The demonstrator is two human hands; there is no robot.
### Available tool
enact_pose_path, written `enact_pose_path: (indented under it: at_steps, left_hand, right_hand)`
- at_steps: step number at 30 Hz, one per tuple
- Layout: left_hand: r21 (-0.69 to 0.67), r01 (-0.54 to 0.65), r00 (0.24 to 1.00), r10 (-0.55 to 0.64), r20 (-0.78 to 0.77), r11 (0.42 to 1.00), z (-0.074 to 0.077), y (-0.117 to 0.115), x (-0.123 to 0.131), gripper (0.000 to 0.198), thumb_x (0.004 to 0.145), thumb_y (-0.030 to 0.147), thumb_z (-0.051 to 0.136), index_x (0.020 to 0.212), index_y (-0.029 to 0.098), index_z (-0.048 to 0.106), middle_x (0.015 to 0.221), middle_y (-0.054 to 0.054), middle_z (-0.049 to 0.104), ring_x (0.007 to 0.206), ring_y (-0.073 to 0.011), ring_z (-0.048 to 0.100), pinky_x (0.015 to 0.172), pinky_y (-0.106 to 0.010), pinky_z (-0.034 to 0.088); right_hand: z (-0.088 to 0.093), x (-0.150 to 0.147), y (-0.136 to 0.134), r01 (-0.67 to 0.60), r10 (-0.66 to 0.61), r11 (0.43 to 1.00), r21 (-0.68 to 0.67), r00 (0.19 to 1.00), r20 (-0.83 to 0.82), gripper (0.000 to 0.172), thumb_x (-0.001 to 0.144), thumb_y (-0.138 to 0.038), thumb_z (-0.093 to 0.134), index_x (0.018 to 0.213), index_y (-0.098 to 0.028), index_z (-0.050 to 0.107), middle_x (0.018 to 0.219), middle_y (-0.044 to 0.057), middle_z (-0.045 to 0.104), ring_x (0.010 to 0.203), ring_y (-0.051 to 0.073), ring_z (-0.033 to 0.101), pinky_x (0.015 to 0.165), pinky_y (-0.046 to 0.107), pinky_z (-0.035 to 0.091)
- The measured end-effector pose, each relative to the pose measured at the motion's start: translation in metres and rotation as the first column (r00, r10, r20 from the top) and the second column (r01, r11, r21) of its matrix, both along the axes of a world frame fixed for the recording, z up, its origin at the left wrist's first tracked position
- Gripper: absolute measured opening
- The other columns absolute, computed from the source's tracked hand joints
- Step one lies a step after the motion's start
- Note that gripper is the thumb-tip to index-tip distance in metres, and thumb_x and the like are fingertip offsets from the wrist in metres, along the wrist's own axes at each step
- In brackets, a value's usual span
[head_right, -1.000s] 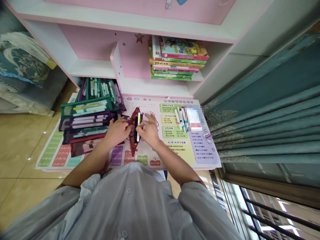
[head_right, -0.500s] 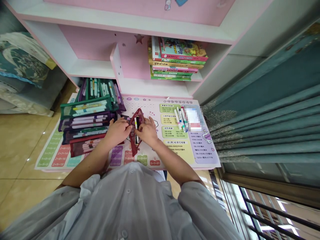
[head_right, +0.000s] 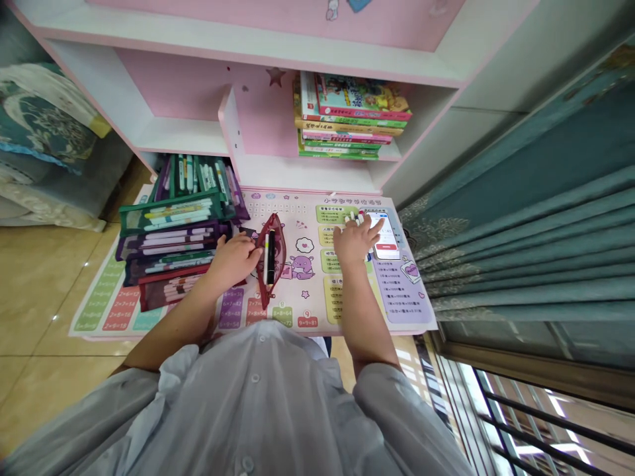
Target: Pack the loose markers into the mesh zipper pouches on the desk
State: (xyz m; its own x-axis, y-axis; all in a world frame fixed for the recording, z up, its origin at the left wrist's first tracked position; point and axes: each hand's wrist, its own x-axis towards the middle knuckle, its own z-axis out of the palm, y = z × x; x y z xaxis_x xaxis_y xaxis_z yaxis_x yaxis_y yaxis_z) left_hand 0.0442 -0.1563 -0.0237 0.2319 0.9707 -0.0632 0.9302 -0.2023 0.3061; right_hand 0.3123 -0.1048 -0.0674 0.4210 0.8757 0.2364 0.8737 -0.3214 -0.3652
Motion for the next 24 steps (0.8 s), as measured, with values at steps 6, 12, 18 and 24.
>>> enact_pose_path:
  at_steps: [6, 12, 18, 24]
  left_hand:
    - [-0.007, 0.008, 1.0, -0.008, -0.016, 1.0, 0.001, 0.001, 0.0, 0.036, 0.094, 0.028, 0.04, 0.081, 0.017, 0.071, 0.112, -0.013, 0.071, 0.13, -0.0296, 0.051, 0.111, -0.064, 0.029]
    - [-0.016, 0.003, 1.0, -0.004, -0.019, 1.0, 0.003, 0.001, 0.0, 0.035, 0.094, 0.028, 0.04, 0.079, 0.017, 0.07, 0.111, -0.013, 0.071, 0.129, -0.0295, 0.052, 0.111, -0.064, 0.03]
    - [-0.028, 0.002, 1.0, -0.002, -0.009, 1.0, 0.005, 0.001, 0.0, 0.036, 0.094, 0.028, 0.04, 0.08, 0.018, 0.072, 0.111, -0.013, 0.072, 0.129, -0.0304, 0.051, 0.112, -0.064, 0.029]
    - [-0.016, 0.009, 1.0, -0.009, -0.017, 1.0, 0.003, 0.001, -0.001, 0.036, 0.094, 0.028, 0.04, 0.08, 0.018, 0.071, 0.111, -0.013, 0.071, 0.127, -0.0298, 0.053, 0.111, -0.064, 0.03]
  right_hand:
    - [-0.013, 0.021, 0.012, 0.1, -0.089, 0.969, -0.227, 0.994, 0.057, 0.038, 0.082, -0.028, 0.052, 0.108, -0.005, 0.066, 0.157, 0.023, 0.025, 0.147, 0.046, 0.0, 0.113, 0.071, 0.013]
    - [-0.024, 0.027, 0.018, 0.061, -0.051, 0.971, -0.231, 0.997, 0.049, 0.038, 0.083, -0.031, 0.051, 0.103, -0.005, 0.069, 0.157, 0.025, 0.026, 0.147, 0.048, -0.001, 0.112, 0.074, 0.012]
    - [-0.021, 0.021, 0.016, -0.015, 0.021, 0.978, -0.207, 0.999, 0.026, 0.035, 0.078, -0.04, 0.061, 0.09, -0.009, 0.071, 0.156, 0.022, 0.029, 0.147, 0.048, 0.001, 0.11, 0.076, 0.011]
    - [0.004, -0.019, -0.002, -0.119, 0.113, 0.993, -0.005, 0.954, -0.279, 0.019, 0.077, -0.031, 0.059, 0.074, -0.015, 0.069, 0.148, 0.016, 0.045, 0.148, 0.041, 0.013, 0.112, 0.072, 0.017]
